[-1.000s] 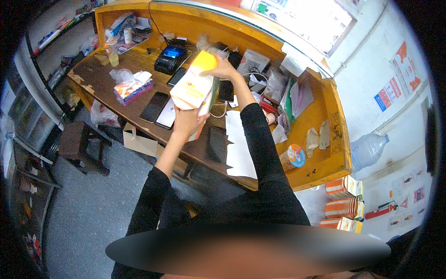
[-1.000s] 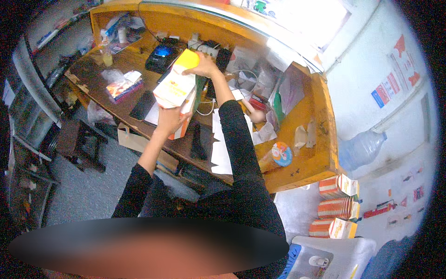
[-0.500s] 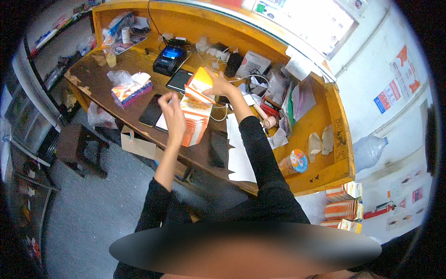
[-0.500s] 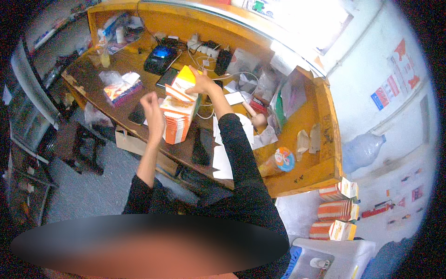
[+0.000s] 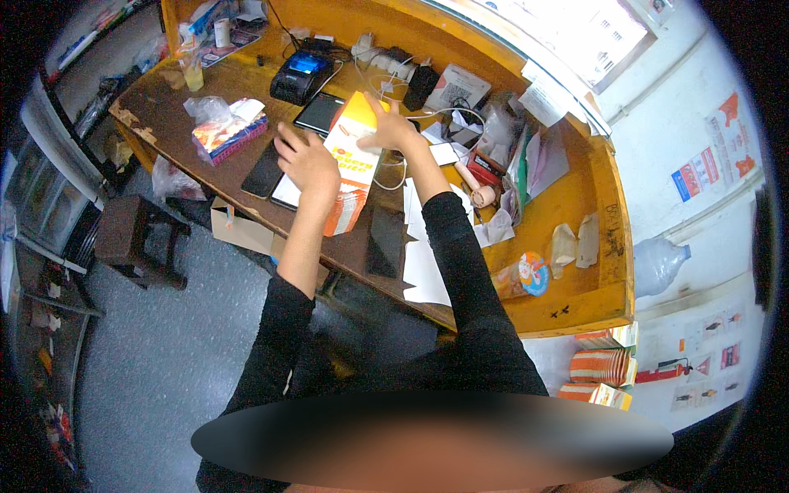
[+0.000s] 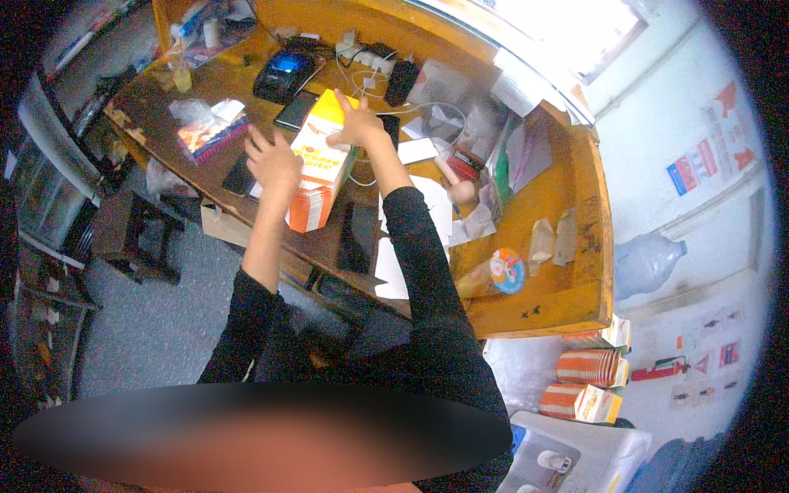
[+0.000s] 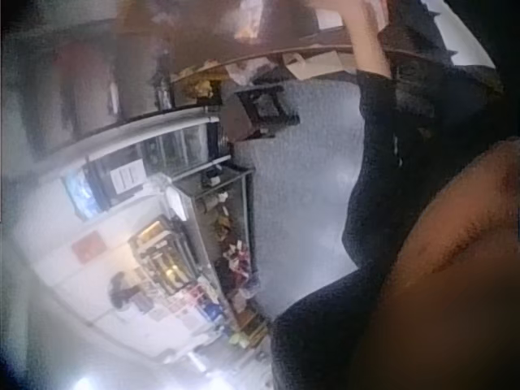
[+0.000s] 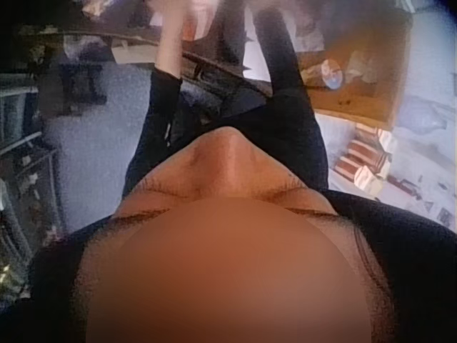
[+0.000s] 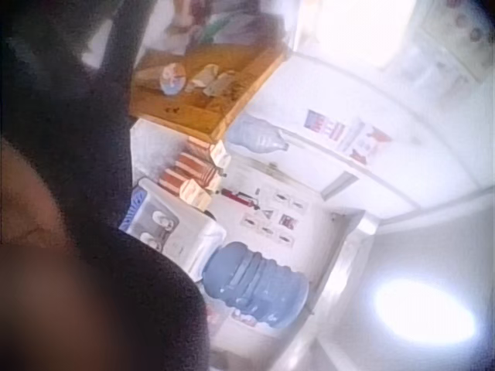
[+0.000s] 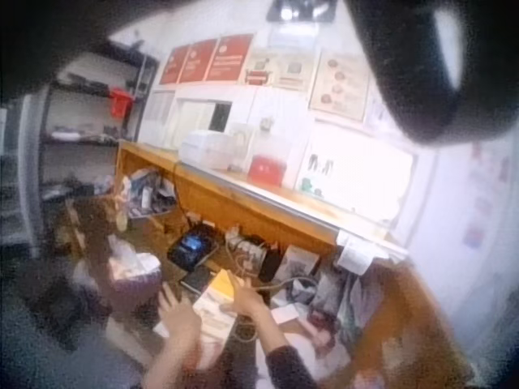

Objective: The person folds flat cardboard pieces into small rectangular boxes and stacks them on the counter. They repeatedly pick up a flat piece, fold the sides, and place the finished box on a growing stack.

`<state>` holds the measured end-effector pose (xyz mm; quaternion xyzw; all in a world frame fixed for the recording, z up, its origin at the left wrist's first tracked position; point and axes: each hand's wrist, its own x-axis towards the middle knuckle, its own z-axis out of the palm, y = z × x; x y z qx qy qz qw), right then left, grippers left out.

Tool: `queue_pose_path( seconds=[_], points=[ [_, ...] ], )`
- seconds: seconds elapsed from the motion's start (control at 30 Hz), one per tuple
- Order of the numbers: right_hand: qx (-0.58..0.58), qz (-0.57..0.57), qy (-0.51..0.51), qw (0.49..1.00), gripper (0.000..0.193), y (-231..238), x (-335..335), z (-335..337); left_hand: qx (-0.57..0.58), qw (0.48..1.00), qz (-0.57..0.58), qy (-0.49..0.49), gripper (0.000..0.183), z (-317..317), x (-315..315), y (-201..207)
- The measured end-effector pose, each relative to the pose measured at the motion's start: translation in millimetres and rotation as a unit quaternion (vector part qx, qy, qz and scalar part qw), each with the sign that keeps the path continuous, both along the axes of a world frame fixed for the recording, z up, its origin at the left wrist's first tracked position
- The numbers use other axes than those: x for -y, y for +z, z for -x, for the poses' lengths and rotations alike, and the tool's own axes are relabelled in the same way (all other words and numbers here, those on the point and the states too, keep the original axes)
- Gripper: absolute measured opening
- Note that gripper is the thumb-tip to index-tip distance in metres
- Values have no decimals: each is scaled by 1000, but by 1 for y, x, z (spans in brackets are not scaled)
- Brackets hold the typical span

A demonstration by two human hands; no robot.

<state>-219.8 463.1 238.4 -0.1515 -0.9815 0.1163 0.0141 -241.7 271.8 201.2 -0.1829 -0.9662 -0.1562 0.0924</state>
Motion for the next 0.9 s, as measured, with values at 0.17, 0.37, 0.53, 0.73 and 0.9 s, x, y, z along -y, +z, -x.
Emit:
queue_pose_path(
  seconds=[0.17,0.37,0.53,0.73,0.9],
  points=[
    [-18,-20,0,1000,123,-2,6,-3,-132,990,-14,-51,91,-38,-27,-48],
    [-91,-19,-5,996,126,-25,15,-11,-61,990,-78,-97,106,-40,-17,-70],
    [-131,10,-9,991,131,-27,12,-27,34,993,-10,-114,108,-31,-16,-54],
    [-260,146,-245,923,83,-73,53,-158,-105,984,-84,-113,87,-39,-12,-68],
    [45,84,-417,904,90,-146,119,-243,-182,947,-218,-153,47,-39,-8,-76]
  ],
)
